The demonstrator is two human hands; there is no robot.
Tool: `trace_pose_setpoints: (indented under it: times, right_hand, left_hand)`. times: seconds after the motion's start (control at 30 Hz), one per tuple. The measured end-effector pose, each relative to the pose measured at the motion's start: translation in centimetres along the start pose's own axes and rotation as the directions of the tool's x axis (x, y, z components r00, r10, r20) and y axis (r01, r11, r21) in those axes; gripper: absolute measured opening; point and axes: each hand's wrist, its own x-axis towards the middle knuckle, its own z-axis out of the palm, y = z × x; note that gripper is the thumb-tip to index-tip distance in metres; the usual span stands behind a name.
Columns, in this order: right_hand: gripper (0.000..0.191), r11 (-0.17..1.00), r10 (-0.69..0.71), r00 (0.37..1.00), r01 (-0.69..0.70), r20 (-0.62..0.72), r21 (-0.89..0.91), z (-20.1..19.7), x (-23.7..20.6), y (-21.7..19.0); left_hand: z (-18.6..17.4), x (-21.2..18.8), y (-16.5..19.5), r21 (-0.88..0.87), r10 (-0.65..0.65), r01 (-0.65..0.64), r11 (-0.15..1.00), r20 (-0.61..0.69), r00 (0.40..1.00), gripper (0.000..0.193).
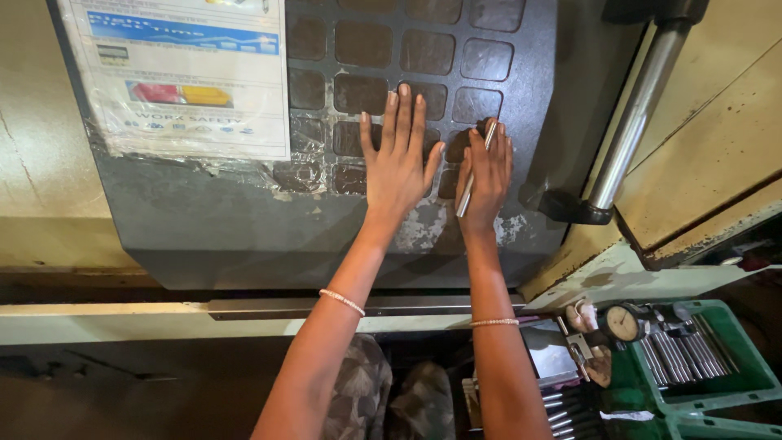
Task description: The person opens a machine door, retrieves a cylindrical metal rod from a green tool tray, and uses it to rub and clean the grid-patterned surface on the machine's door. They repeat this process by opening the door again, retrieving the rod, and continuing to clean the same surface area.
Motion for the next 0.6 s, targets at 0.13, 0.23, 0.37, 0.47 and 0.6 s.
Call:
trace_pose_setpoints:
  times: [0.13,0.23,0.37,0.47,0.6]
  right_hand:
    - [0.031,1.0,0.001,1.0,-0.001,-0.004,-0.013,0.15,-0.03,0.01]
    - [0.03,1.0,0.007,1.0,-0.007,0.001,-0.014,0.18,0.0,-0.01]
    - [0.03,0.999,0.017,1.0,-0.017,0.013,-0.03,0.1,-0.04,-0.09]
    - [0.03,1.0,0.011,1.0,-0.011,0.01,-0.02,0.05,-0.07,-0.08]
    - [0.031,1.0,0.008,1.0,-0.008,0.007,-0.002,0.06,-0.07,0.04]
  left_hand:
    - [0.15,-0.03,-0.05,0.048,0.007,-0.007,0.999,-0.015,1.0,0.065]
    - [0.19,-0.05,-0.11,0.053,0.006,-0.005,0.999,-0.016,1.0,0.063]
    - [0.18,-0.14,-0.03,0.042,0.005,-0.004,0.999,-0.014,1.0,0.063]
    - [0.21,-0.16,-0.02,0.031,0.007,-0.006,1.0,-0.026,1.0,0.062]
    - [0.29,-0.1,0.01,0.04,-0.002,0.002,0.999,-0.009,1.0,0.063]
